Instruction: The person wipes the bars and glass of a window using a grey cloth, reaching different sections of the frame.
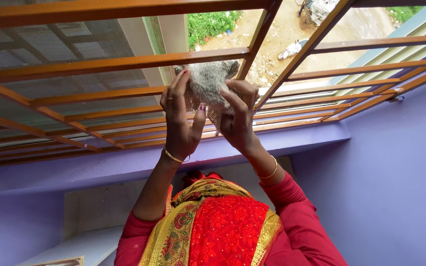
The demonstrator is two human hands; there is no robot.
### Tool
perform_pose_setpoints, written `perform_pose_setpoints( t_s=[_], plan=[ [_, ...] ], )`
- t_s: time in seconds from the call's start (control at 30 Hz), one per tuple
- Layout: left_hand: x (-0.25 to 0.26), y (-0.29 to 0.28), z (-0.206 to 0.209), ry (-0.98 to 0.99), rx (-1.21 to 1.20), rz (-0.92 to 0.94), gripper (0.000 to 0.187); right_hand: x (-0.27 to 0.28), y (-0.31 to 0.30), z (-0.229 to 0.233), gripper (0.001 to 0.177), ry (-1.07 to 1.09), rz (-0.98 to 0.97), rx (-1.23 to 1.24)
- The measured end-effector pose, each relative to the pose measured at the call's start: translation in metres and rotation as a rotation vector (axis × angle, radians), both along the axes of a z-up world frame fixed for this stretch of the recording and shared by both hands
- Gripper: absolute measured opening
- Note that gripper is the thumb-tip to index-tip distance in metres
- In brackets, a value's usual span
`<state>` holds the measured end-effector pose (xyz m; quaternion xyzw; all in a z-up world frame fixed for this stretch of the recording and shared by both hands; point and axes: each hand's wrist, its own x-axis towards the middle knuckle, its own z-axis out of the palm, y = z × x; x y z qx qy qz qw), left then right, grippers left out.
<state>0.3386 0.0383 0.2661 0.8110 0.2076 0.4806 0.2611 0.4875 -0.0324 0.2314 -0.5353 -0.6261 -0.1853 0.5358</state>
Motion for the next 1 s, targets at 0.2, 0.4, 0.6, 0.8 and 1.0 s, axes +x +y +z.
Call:
perform_pose_setpoints(
  t_s=[0.2, 0.4, 0.6, 0.8, 1.0],
  plan=[
    [-0.025, 0.001, 0.028, -0.114, -0.355, -0.244, 0.071, -0.011, -0.013, -0.006, 0.059, -0.163, 0.254, -0.063],
    [-0.044, 0.011, 0.039, -0.043, -0.128, -0.292, 0.030, -0.030, -0.011, 0.017, 0.091, 0.187, 0.379, 0.023],
    [-0.059, 0.016, 0.055, -0.105, 0.152, -0.188, 0.021, -0.040, -0.013, 0.017, 0.061, 0.448, 0.511, -0.177],
    [-0.077, 0.029, 0.089, -0.095, -0.234, -0.378, 0.042, -0.047, -0.010, 0.052, 0.050, 0.422, 0.328, 0.067],
    [-0.104, 0.041, 0.104, 0.010, 0.132, -0.361, 0.080, -0.074, 0.006, 0.101, 0.049, 0.126, 0.115, 0.035]
  ],
)
